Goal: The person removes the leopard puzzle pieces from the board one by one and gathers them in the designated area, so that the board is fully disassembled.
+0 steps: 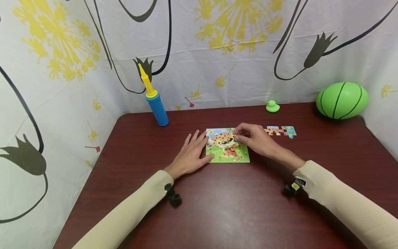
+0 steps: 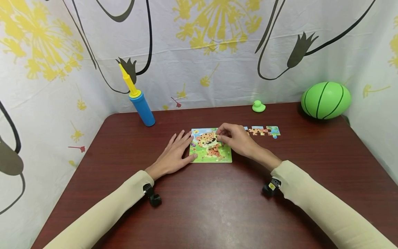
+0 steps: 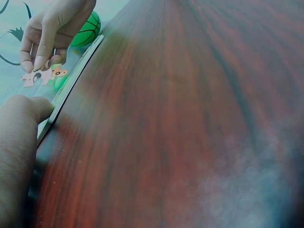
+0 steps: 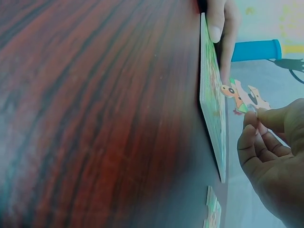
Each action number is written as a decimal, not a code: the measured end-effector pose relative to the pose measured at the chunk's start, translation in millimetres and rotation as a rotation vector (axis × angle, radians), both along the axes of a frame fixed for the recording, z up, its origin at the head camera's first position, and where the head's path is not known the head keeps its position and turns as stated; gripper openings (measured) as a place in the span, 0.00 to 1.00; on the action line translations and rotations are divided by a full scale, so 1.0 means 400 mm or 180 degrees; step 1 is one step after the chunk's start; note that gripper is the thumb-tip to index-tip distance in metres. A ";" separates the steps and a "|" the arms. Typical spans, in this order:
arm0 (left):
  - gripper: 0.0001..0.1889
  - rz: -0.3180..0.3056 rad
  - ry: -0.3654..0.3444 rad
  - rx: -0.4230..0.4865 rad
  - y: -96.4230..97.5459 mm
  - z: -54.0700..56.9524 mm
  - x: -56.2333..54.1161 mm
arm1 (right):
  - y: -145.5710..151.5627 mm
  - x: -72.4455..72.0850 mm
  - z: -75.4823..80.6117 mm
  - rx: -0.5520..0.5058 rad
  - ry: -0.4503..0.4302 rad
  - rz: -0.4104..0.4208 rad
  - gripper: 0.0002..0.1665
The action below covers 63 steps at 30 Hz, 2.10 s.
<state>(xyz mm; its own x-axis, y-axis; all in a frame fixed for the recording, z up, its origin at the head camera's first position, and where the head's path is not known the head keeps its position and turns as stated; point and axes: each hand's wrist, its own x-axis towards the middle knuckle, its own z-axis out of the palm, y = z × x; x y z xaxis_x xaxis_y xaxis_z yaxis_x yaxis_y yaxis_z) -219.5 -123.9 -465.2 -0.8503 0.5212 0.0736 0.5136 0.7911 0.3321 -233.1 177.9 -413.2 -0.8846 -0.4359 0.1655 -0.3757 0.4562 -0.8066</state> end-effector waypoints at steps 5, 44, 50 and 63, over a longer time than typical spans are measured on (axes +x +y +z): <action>0.47 -0.0014 0.0026 0.0023 -0.002 0.001 0.001 | 0.016 0.002 -0.003 0.0014 0.0017 -0.0038 0.04; 0.48 -0.0024 0.0039 0.0052 -0.003 -0.007 -0.003 | 0.181 0.023 0.016 0.0225 0.0284 -0.0625 0.06; 0.48 -0.0022 0.0026 0.0057 -0.002 -0.005 -0.001 | 0.211 0.028 0.016 0.0248 0.0338 -0.0729 0.06; 0.47 -0.0007 -0.0003 0.0076 -0.002 -0.006 -0.001 | 0.282 0.027 0.006 0.0256 0.0357 -0.0918 0.07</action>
<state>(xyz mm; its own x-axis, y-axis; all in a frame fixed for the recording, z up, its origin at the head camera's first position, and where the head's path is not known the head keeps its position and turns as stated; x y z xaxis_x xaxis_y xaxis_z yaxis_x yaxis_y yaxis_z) -220.0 -124.8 -467.6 -0.8492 0.5212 0.0852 0.5151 0.7818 0.3513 -222.3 290.8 -410.7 -0.9518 -0.1855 0.2442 -0.3063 0.6176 -0.7244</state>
